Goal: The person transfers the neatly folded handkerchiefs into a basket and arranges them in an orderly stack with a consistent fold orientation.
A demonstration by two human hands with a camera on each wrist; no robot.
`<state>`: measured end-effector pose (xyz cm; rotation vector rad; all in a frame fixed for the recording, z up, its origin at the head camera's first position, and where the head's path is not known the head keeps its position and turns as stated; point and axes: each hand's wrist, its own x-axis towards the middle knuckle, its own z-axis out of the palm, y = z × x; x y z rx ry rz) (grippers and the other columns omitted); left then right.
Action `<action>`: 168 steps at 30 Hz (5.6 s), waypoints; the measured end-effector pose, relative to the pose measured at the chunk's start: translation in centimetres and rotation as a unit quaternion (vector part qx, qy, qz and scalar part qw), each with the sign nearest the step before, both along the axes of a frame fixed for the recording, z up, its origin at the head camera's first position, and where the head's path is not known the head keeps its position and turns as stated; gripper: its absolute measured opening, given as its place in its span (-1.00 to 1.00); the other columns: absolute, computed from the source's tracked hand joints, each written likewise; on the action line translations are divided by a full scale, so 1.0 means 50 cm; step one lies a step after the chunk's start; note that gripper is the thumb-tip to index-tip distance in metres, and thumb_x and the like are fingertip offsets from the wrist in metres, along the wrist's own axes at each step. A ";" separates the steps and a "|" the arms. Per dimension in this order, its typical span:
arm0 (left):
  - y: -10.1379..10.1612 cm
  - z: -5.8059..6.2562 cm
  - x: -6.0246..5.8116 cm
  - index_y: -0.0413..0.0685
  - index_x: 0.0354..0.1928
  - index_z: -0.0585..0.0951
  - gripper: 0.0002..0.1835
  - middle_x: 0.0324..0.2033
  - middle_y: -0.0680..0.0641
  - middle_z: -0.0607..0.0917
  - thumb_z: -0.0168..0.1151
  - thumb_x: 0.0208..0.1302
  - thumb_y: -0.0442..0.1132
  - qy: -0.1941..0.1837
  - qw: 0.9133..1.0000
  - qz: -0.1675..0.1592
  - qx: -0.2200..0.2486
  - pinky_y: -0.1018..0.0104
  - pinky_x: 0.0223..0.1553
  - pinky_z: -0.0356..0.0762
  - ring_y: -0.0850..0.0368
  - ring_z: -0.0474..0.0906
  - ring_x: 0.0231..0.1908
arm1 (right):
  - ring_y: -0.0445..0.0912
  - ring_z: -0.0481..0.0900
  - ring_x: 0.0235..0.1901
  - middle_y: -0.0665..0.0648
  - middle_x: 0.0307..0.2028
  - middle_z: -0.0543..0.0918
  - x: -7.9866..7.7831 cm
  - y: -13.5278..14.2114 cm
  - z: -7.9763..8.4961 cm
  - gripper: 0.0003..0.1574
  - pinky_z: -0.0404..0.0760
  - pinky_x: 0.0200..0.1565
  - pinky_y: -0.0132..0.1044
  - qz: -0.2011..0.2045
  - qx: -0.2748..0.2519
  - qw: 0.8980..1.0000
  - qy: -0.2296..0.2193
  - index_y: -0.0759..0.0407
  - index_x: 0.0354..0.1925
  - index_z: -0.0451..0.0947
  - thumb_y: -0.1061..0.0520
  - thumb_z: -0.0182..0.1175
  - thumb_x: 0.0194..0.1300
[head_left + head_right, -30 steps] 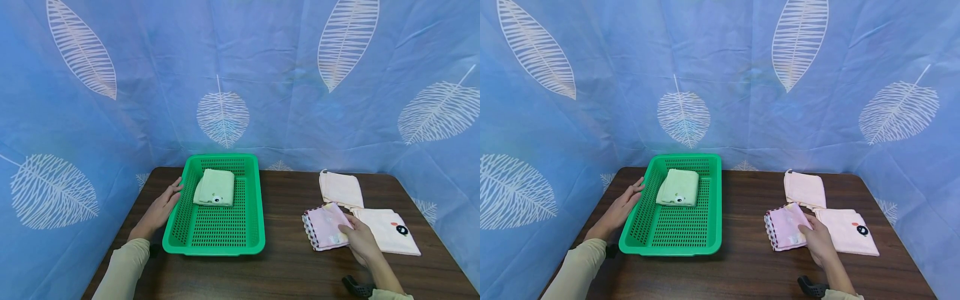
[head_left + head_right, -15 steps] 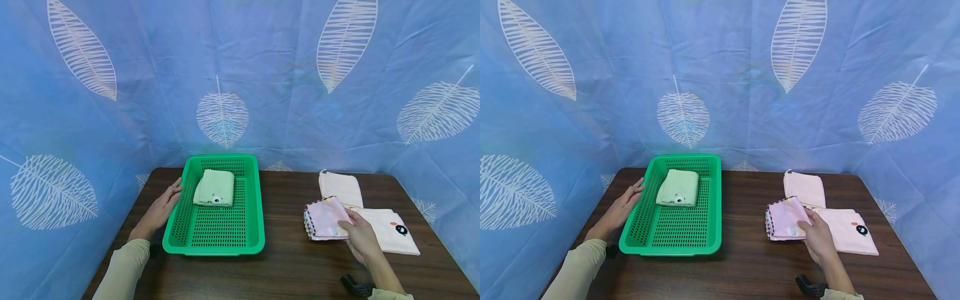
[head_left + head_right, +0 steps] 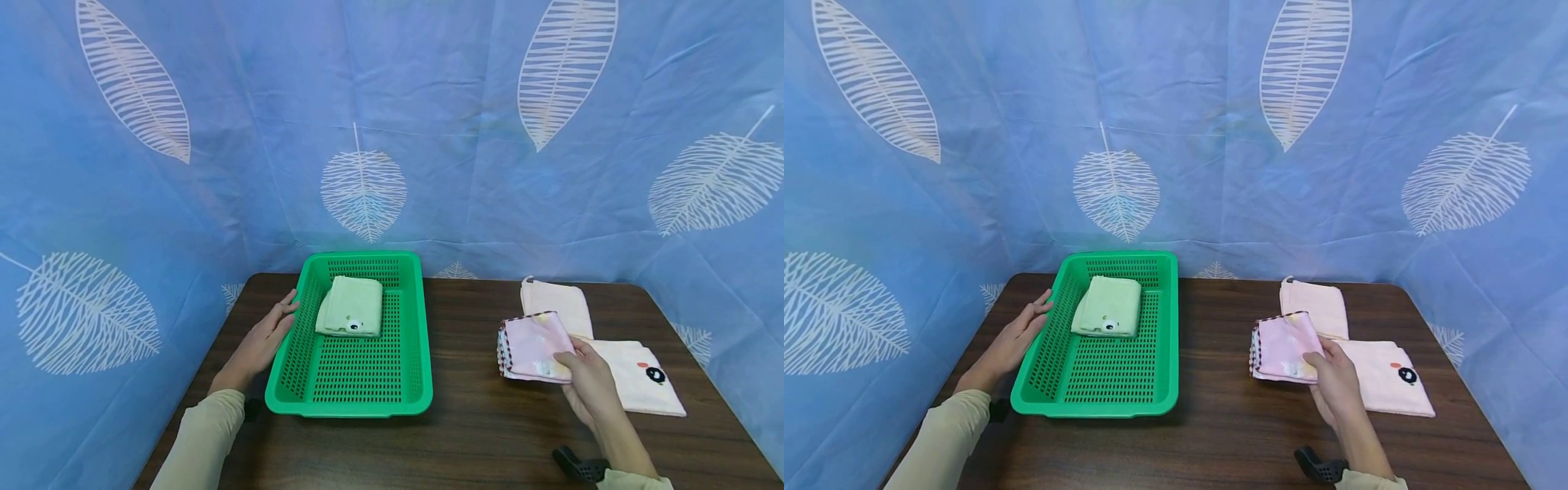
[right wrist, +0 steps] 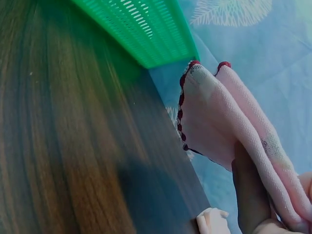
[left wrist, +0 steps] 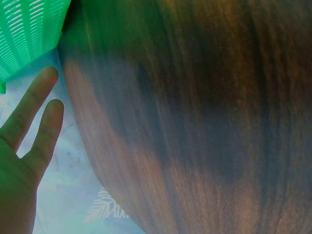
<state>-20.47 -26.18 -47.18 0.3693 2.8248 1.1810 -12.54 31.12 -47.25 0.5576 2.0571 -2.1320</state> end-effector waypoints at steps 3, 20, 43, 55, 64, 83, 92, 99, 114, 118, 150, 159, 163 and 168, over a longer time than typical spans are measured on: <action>0.001 0.001 0.001 0.19 0.53 0.22 -0.42 0.65 0.18 -0.03 -0.30 0.65 0.22 0.000 1.000 0.001 -0.001 -0.41 0.45 0.12 -0.17 -0.02 0.62 | -0.25 0.52 0.33 0.30 0.63 -0.10 -0.003 -0.006 0.004 -0.11 0.58 0.16 -0.51 -0.001 -0.007 1.000 0.014 0.23 0.64 -0.35 0.17 -0.12 0.61; 0.000 0.002 0.002 0.22 0.53 0.22 -0.43 0.64 0.23 -0.04 -0.28 0.64 0.21 -0.002 1.000 -0.004 0.005 -0.41 0.46 0.10 -0.14 -0.03 0.62 | 0.16 0.11 0.58 0.34 0.63 -0.11 -0.028 -0.041 0.029 -0.11 0.57 0.17 -0.50 -0.015 -0.013 0.998 0.052 0.27 0.63 -0.33 0.19 -0.09 0.59; 0.002 -0.001 0.001 0.21 0.52 0.22 -0.44 0.64 0.26 -0.05 -0.30 0.65 0.21 -0.009 1.000 -0.002 0.006 -0.39 0.45 0.15 -0.17 0.01 0.61 | 0.20 0.06 0.58 0.36 0.62 -0.11 -0.038 -0.072 0.054 -0.14 0.53 0.20 -0.50 -0.002 -0.038 0.996 0.082 0.29 0.62 -0.34 0.23 -0.14 0.60; 0.003 0.000 0.001 0.19 0.53 0.22 -0.44 0.64 0.22 -0.05 -0.30 0.66 0.19 -0.004 1.000 -0.003 0.003 -0.41 0.44 0.14 -0.20 0.00 0.61 | 0.20 0.02 0.59 0.38 0.61 -0.12 -0.042 -0.091 0.068 -0.15 0.52 0.23 -0.48 0.016 -0.065 0.992 0.104 0.29 0.61 -0.35 0.30 -0.18 0.58; 0.002 -0.004 -0.001 0.18 0.53 0.22 -0.44 0.64 0.21 -0.03 -0.30 0.66 0.19 -0.002 1.000 0.000 0.005 -0.40 0.45 0.14 -0.19 0.00 0.61 | 0.20 0.04 0.59 0.37 0.61 -0.09 -0.044 -0.111 0.080 -0.16 0.55 0.21 -0.50 0.013 -0.070 0.992 0.108 0.26 0.61 -0.29 0.32 -0.16 0.56; 0.000 -0.003 -0.002 0.17 0.51 0.24 -0.46 0.65 0.18 -0.02 -0.28 0.66 0.17 0.005 1.000 -0.009 0.005 -0.40 0.44 0.16 -0.19 0.02 0.61 | 0.16 0.04 0.60 0.34 0.60 -0.05 -0.053 -0.149 0.092 -0.18 0.55 0.21 -0.52 0.017 -0.097 0.985 0.139 0.25 0.60 -0.28 0.37 -0.20 0.54; -0.005 -0.010 0.003 0.15 0.52 0.23 -0.43 0.65 0.15 -0.03 -0.28 0.65 0.19 0.001 1.000 -0.002 0.009 -0.41 0.44 0.15 -0.18 -0.01 0.62 | 0.12 0.07 0.59 0.31 0.60 -0.03 -0.058 -0.178 0.110 -0.17 0.56 0.21 -0.52 0.020 -0.112 0.983 0.143 0.23 0.60 -0.27 0.39 -0.19 0.53; -0.005 -0.010 0.001 0.17 0.51 0.25 -0.44 0.64 0.19 -0.02 -0.27 0.65 0.20 0.003 1.000 -0.001 0.020 -0.38 0.45 0.16 -0.14 -0.01 0.62 | 0.05 -0.03 0.62 0.25 0.64 -0.14 -0.066 -0.198 0.118 -0.15 0.38 0.41 -0.35 0.023 -0.122 0.981 0.148 0.25 0.60 -0.29 0.43 -0.21 0.50; 0.000 -0.008 -0.002 0.16 0.51 0.25 -0.46 0.64 0.18 -0.02 -0.28 0.66 0.17 0.007 1.000 0.001 0.029 -0.38 0.46 0.14 -0.17 -0.02 0.62 | 0.04 -0.02 0.62 0.25 0.63 -0.12 -0.081 -0.245 0.134 -0.13 0.35 0.44 -0.25 0.030 -0.147 0.977 0.150 0.24 0.60 -0.31 0.44 -0.21 0.49; 0.000 -0.009 -0.003 0.14 0.51 0.24 -0.45 0.65 0.14 -0.02 -0.28 0.66 0.17 0.003 0.999 -0.005 0.031 -0.37 0.46 0.14 -0.16 -0.02 0.62 | 0.01 0.00 0.62 0.22 0.63 -0.10 -0.086 -0.260 0.136 -0.15 0.30 0.46 -0.20 0.032 -0.156 0.977 0.144 0.23 0.59 -0.28 0.44 -0.21 0.49; -0.003 -0.012 -0.006 0.14 0.53 0.23 -0.43 0.65 0.08 -0.02 -0.28 0.65 0.18 0.001 0.999 -0.007 0.035 -0.39 0.47 0.11 -0.15 -0.05 0.63 | -0.03 0.01 0.61 0.18 0.65 -0.13 -0.116 -0.333 0.147 -0.10 0.23 0.53 -0.14 0.049 -0.191 0.971 0.134 0.20 0.62 -0.27 0.43 -0.18 0.46; -0.006 -0.019 -0.009 0.16 0.54 0.22 -0.43 0.65 0.13 -0.04 -0.29 0.66 0.18 0.004 1.000 -0.005 0.025 -0.41 0.45 0.11 -0.20 -0.05 0.62 | -0.04 0.10 0.57 0.19 0.62 -0.02 -0.121 -0.354 0.148 -0.10 0.26 0.52 -0.11 0.049 -0.193 0.970 0.137 0.20 0.60 -0.21 0.42 -0.14 0.43; -0.005 -0.018 -0.009 0.14 0.54 0.22 -0.43 0.65 0.11 -0.03 -0.28 0.66 0.17 0.007 1.000 -0.007 0.030 -0.42 0.45 0.11 -0.20 -0.04 0.62 | -0.05 0.10 0.57 0.18 0.62 -0.02 -0.128 -0.368 0.146 -0.11 0.26 0.52 -0.11 0.047 -0.192 0.971 0.132 0.21 0.59 -0.19 0.41 -0.13 0.42; -0.004 -0.017 -0.007 0.14 0.54 0.22 -0.42 0.66 0.08 -0.03 -0.28 0.66 0.18 0.006 0.999 -0.010 0.033 -0.42 0.45 0.12 -0.19 -0.05 0.62 | -0.02 0.12 0.57 0.18 0.61 0.00 -0.134 -0.386 0.149 -0.12 0.31 0.50 -0.09 0.046 -0.189 0.974 0.119 0.20 0.59 -0.18 0.39 -0.10 0.43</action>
